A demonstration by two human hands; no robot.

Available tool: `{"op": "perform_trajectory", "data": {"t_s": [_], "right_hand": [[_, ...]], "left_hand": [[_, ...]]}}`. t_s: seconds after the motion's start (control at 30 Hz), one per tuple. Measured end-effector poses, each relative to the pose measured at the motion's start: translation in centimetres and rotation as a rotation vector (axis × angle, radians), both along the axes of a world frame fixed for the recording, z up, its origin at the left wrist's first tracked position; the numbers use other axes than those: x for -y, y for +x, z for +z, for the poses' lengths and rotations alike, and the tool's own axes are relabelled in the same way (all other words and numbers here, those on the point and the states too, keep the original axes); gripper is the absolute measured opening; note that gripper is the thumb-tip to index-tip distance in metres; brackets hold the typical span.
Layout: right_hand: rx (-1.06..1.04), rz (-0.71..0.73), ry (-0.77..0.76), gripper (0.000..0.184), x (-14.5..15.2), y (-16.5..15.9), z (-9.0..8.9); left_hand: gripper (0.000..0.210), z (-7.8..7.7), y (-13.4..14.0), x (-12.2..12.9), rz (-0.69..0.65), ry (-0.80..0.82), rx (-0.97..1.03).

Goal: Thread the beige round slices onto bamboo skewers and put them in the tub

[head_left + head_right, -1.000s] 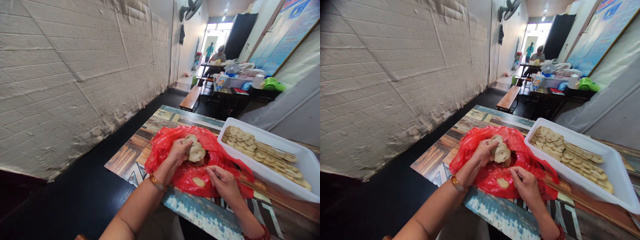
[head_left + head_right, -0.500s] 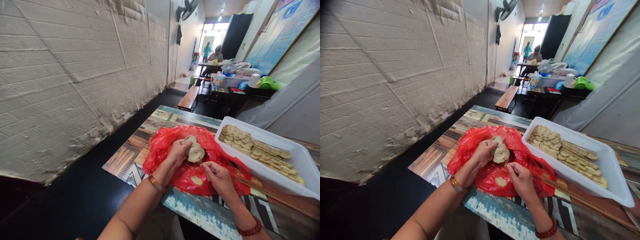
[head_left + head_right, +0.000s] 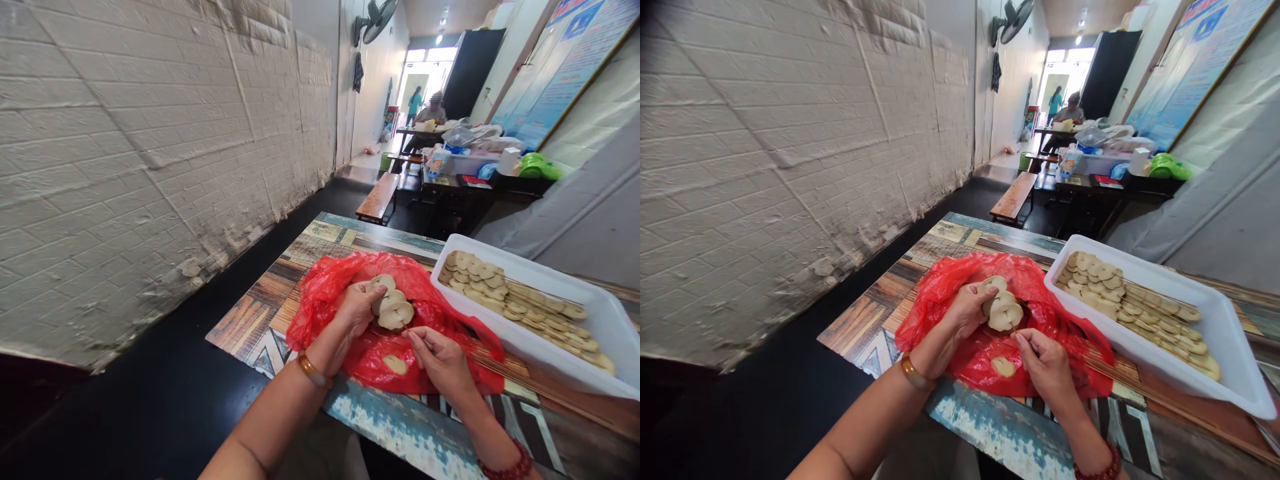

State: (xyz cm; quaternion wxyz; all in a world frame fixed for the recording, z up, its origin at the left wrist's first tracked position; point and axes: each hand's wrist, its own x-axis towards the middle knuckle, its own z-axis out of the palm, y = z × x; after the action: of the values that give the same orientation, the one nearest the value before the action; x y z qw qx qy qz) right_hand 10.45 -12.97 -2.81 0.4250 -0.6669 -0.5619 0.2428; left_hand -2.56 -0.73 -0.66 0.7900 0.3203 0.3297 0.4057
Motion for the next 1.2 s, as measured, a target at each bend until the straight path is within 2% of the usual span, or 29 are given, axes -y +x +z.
{"op": "perform_trajectory", "data": {"t_s": [0.27, 0.5, 0.7, 0.8, 0.9, 0.97, 1.03, 1.1, 1.2], "right_hand": [[0.015, 0.006, 0.000, 0.036, 0.2, 0.1, 0.3], [-0.019, -0.025, 0.029, 0.033, 0.2, 0.9, 0.3], [-0.188, -0.079, 0.081, 0.039, 0.2, 3.0, 0.4], [-0.221, -0.064, 0.129, 0.038, 0.1, 3.8, 0.2], [-0.231, -0.065, 0.149, 0.036, 0.1, 4.3, 0.1], [-0.218, -0.066, 0.161, 0.036, 0.2, 4.4, 0.1], [-0.193, -0.063, 0.178, 0.036, 0.2, 4.4, 0.1], [-0.165, -0.051, 0.199, 0.035, 0.2, 4.4, 0.2], [-0.136, -0.030, 0.224, 0.033, 0.2, 4.4, 0.4]], "left_hand": [[0.046, -0.4, 0.1, -0.1, -0.032, 0.016, 0.025], [0.040, -0.5, -0.4, -0.4, -0.180, 0.129, 0.078], [0.046, 0.1, -0.5, -1.0, -0.002, 0.230, 0.036], [0.044, 0.6, -1.0, -0.8, 0.028, 0.257, -0.026], [0.040, 0.9, -2.1, -0.3, 0.035, 0.350, -0.183], [0.037, 0.6, -2.7, -0.1, 0.053, 0.474, -0.357], [0.032, 0.2, -3.0, -0.1, 0.052, 0.678, -0.613], [0.026, -0.2, -2.9, -0.3, 0.026, 0.946, -0.929], [0.023, -0.2, -2.1, -0.5, -0.008, 1.129, -1.140]]}}
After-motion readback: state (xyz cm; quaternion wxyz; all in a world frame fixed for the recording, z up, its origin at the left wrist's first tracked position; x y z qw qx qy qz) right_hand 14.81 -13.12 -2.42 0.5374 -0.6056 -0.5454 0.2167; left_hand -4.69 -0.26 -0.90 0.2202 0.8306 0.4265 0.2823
